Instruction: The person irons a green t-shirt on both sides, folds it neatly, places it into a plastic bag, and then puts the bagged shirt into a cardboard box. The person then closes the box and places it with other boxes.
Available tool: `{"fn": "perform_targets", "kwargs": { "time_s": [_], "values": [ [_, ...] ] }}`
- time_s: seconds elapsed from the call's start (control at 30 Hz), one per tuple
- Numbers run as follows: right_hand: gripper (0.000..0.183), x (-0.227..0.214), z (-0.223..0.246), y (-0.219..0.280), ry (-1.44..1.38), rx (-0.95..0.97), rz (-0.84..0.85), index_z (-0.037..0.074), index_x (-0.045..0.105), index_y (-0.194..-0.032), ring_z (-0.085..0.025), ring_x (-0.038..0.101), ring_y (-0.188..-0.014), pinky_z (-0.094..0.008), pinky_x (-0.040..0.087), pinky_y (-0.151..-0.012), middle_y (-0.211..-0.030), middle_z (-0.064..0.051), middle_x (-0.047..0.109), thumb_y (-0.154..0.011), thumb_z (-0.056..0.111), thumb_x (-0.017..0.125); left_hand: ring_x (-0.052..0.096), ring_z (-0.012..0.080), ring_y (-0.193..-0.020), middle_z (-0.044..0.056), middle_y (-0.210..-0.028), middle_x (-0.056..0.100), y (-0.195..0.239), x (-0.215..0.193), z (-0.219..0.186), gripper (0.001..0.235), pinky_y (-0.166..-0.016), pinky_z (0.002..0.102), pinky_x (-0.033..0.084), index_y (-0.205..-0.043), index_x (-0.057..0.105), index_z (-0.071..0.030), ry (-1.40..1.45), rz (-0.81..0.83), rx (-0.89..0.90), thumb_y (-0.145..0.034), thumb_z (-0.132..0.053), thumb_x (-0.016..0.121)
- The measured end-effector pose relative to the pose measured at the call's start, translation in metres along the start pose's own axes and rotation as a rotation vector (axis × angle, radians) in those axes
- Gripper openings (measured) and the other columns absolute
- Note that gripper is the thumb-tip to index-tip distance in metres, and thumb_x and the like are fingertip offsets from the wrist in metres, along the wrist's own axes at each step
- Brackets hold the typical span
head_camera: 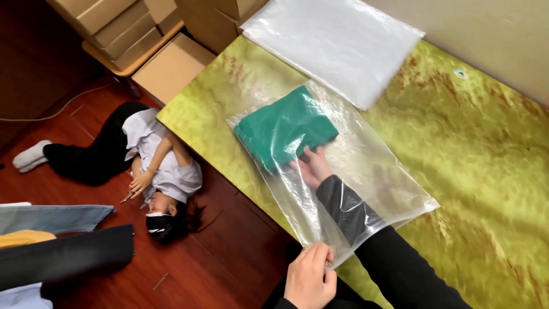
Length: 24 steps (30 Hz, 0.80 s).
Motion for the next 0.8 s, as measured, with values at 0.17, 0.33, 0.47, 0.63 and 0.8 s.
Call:
{"fn": "perform_targets", "kwargs": {
  "time_s": [0.17, 0.33, 0.47, 0.63, 0.8],
  "values": [
    [0.103, -0.011, -0.007, -0.02, 0.081, 0.061, 0.053, 0.037, -0.009, -0.171, -0.036, 0.065, -0.131, -0.051, 0.062, -0.102, -0.178, -0.025, 0.013, -0.101, 0.008, 0.061, 0.062, 0.0239, -0.082, -0.001, -0.088, 0.059, -0.001, 0.007, 0.008, 0.021, -0.06, 0.042, 0.05, -0.097, 0.053, -0.017, -0.048, 0.074, -0.088, -0.079, -0.007, 0.059],
    [0.113, -0.083, 0.028, 0.075, 0.169, -0.001, 0.976, 0.01, 0.005, -0.173, -0.045, 0.033, -0.159, -0.059, 0.026, -0.132, -0.172, -0.031, 0.028, -0.098, 0.043, 0.083, 0.066, 0.0294, -0.079, -0.001, -0.085, 0.063, 0.003, 0.026, 0.032, 0.029, -0.061, 0.047, 0.049, -0.102, 0.054, -0.02, -0.172, 0.187, -0.099, -0.074, -0.012, 0.06],
    [0.055, -0.192, 0.052, 0.153, 0.243, 0.238, 0.229, -0.006, 0.049, -0.154, -0.054, 0.054, -0.137, -0.061, 0.045, -0.117, -0.15, -0.039, 0.054, -0.103, 0.012, 0.055, 0.064, 0.0288, -0.077, -0.001, -0.088, 0.064, 0.001, 0.044, 0.054, 0.021, -0.063, 0.046, 0.049, -0.101, 0.051, -0.022, -0.281, 0.421, -0.211, -0.084, -0.024, 0.065],
    [0.041, -0.313, 0.121, 0.202, 0.396, -0.082, -0.302, -0.01, 0.06, -0.143, -0.045, 0.069, -0.11, -0.053, 0.056, -0.101, -0.124, -0.035, 0.07, -0.109, 0.012, 0.053, 0.06, 0.0272, -0.071, -0.001, -0.084, 0.06, -0.03, 0.07, 0.032, 0.036, -0.059, 0.044, 0.044, -0.102, 0.051, -0.022, -0.294, 0.645, -0.148, -0.103, -0.052, 0.071],
    [0.052, -0.364, 0.181, 0.15, 0.611, -0.378, -0.459, 0.0, 0.068, -0.136, -0.04, 0.079, -0.093, -0.049, 0.067, -0.079, -0.113, -0.032, 0.075, -0.109, 0.044, 0.071, 0.074, 0.0308, -0.089, 0.003, -0.089, 0.066, -0.115, 0.127, -0.032, 0.03, -0.074, 0.045, 0.058, -0.098, 0.057, -0.019, -0.297, 0.335, 0.3, -0.093, -0.044, 0.072]
  ]
}}
Point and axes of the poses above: each hand's wrist, its own y-axis away from the middle knuckle, its own x-axis out of the palm, z = x × y, the point moved 8 cm from there along -y, towards the middle knuckle
